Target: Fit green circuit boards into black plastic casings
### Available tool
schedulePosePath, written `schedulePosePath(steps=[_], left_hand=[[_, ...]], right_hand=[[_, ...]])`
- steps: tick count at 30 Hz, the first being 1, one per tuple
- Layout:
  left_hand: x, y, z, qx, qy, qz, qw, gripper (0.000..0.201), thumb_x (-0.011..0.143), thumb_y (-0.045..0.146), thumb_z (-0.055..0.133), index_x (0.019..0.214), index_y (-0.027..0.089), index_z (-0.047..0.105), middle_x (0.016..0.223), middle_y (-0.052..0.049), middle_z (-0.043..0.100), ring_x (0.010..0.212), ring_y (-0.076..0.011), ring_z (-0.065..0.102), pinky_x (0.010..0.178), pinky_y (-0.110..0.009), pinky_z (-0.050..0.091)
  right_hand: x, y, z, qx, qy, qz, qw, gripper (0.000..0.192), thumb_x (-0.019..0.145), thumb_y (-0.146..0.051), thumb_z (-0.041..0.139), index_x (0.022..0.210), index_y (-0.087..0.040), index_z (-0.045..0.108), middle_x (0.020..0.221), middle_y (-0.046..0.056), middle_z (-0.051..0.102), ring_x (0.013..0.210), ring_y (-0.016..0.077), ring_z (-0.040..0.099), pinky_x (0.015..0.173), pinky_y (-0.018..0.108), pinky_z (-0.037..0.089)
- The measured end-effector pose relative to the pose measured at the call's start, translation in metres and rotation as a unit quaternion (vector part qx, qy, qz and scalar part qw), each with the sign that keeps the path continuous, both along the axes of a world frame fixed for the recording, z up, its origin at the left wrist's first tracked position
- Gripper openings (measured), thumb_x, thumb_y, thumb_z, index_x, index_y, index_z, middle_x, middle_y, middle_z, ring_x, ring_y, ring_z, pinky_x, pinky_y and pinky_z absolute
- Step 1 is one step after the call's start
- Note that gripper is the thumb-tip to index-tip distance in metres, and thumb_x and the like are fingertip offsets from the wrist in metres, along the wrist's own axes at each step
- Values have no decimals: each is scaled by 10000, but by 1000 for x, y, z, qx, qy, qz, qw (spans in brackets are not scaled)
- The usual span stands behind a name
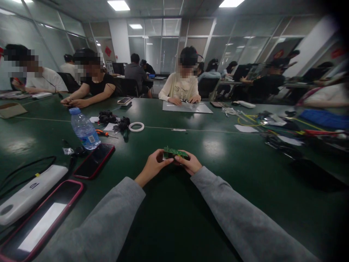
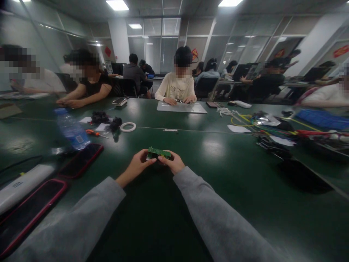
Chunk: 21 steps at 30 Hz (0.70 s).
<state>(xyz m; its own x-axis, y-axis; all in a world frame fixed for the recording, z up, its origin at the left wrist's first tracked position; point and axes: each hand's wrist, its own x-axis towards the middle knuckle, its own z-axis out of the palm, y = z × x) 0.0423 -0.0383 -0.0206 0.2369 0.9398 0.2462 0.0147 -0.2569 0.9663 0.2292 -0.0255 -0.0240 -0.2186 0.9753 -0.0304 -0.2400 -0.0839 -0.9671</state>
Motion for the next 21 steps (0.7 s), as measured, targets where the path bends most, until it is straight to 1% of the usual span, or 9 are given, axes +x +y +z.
schedulePosePath(steps=[2,5,7,9,12,14,16,18,21], left_hand=[[0,0,-2,3,15,11,1000,486,714,426,726,1084,145,581,1020,-85,647,895,-185,607,817,-345,476],[0,0,-1,3,21,34,999,529,728,443,711,1142,156,552,945,-57,631,816,-156,590,749,-306,472],[0,-2,2,4,19,40,999,548,740,445,699,1175,160,523,876,-31,606,757,-136,568,700,-281,459],[-1,-5,5,7,19,41,999,551,753,445,687,1189,162,505,831,-13,579,724,-125,550,671,-266,446],[-2,-8,9,11,26,31,999,536,769,449,669,1190,163,501,810,-7,570,704,-121,543,653,-260,433],[-1,-8,8,12,35,16,999,512,785,458,649,1183,167,512,824,-14,579,717,-126,554,663,-265,438],[-1,-6,5,8,33,3,999,489,809,465,617,1183,166,516,876,-34,594,766,-138,576,702,-280,453],[0,-4,2,-6,18,-6,1000,488,834,471,579,1199,158,499,937,-58,606,816,-148,591,743,-297,466],[0,-1,0,-27,4,-4,1000,502,862,484,529,1226,144,467,986,-81,614,786,-133,587,737,-297,467]], right_hand=[[4,-2,-3,-3,-13,15,1000,500,531,-375,872,923,-182,628,856,15,642,758,161,625,682,291,541],[8,-5,-8,15,-58,28,998,501,561,-409,856,938,-172,624,807,24,658,696,162,631,649,294,529],[9,-8,-9,24,-71,38,996,499,582,-419,845,949,-170,617,832,39,672,741,182,651,694,313,533],[9,-12,-9,22,-64,56,996,521,599,-410,840,999,-178,601,893,50,679,809,202,664,753,338,537],[6,-17,-7,10,-54,77,996,579,610,-386,841,1083,-197,567,959,51,675,850,205,664,794,358,542],[4,-19,-5,10,-54,72,996,577,601,-384,845,1074,-197,573,995,53,668,875,200,656,801,349,544],[1,-18,-4,-2,-47,55,997,571,586,-416,846,1046,-196,589,993,55,666,843,195,656,769,337,551],[3,-16,-2,-29,-41,47,998,572,588,-475,829,1030,-193,600,935,61,674,733,182,654,694,325,552],[18,-7,4,-48,-55,38,997,549,611,-556,786,975,-180,619,847,77,679,619,170,632,595,303,527]])
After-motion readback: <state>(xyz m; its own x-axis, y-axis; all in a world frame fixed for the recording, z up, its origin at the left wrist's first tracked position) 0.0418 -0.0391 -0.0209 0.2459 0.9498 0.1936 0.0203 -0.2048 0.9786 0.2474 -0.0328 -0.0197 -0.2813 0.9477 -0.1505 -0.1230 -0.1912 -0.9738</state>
